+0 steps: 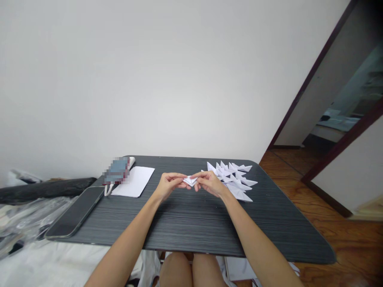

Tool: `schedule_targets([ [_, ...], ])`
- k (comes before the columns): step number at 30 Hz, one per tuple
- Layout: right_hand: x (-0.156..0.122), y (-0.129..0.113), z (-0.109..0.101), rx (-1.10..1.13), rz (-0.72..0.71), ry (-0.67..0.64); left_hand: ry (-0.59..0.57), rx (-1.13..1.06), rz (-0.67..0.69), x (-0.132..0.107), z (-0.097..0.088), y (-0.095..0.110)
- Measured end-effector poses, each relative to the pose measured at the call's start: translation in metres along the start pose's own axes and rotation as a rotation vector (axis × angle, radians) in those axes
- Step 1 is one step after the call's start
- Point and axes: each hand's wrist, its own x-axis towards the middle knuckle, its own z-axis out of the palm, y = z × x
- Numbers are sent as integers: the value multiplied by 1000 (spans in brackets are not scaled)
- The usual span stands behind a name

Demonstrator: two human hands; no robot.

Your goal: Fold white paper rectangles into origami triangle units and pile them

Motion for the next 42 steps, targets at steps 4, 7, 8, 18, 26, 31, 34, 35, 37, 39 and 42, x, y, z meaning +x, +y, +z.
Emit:
schedule_targets([
  [4, -1, 0, -1, -128, -14, 1, -23, 11, 32, 0, 1, 1],
  [7, -1, -2, -1, -227, -37, -14, -18, 54, 20, 1, 3, 1],
  [8, -1, -3, 0, -254, -43, -26, -24, 65, 2, 2, 3, 1],
  [18, -4, -7, -1, -415, -52, -87, -92, 254, -131, 2, -5, 0],
  [26, 3, 7, -4, -317, 45, 147, -50, 626, 126, -2, 1, -8],
  [31, 5, 13, -3, -378, 33, 155, -59, 681, 165, -3, 5, -7],
  [34, 6, 13, 0, -402, -19, 181, -111, 624, 73, -1, 5, -8],
  [35, 6, 13, 1, -407, -35, 188, -124, 619, 56, -1, 5, -8],
  [37, 6, 12, 3, -404, -46, 196, -116, 656, 81, -1, 6, -9],
  [39, 5, 12, 5, -390, -12, 185, -80, 741, 160, -2, 7, -9],
  [42, 5, 12, 4, -393, 46, 146, -72, 834, 239, -4, 9, -11],
])
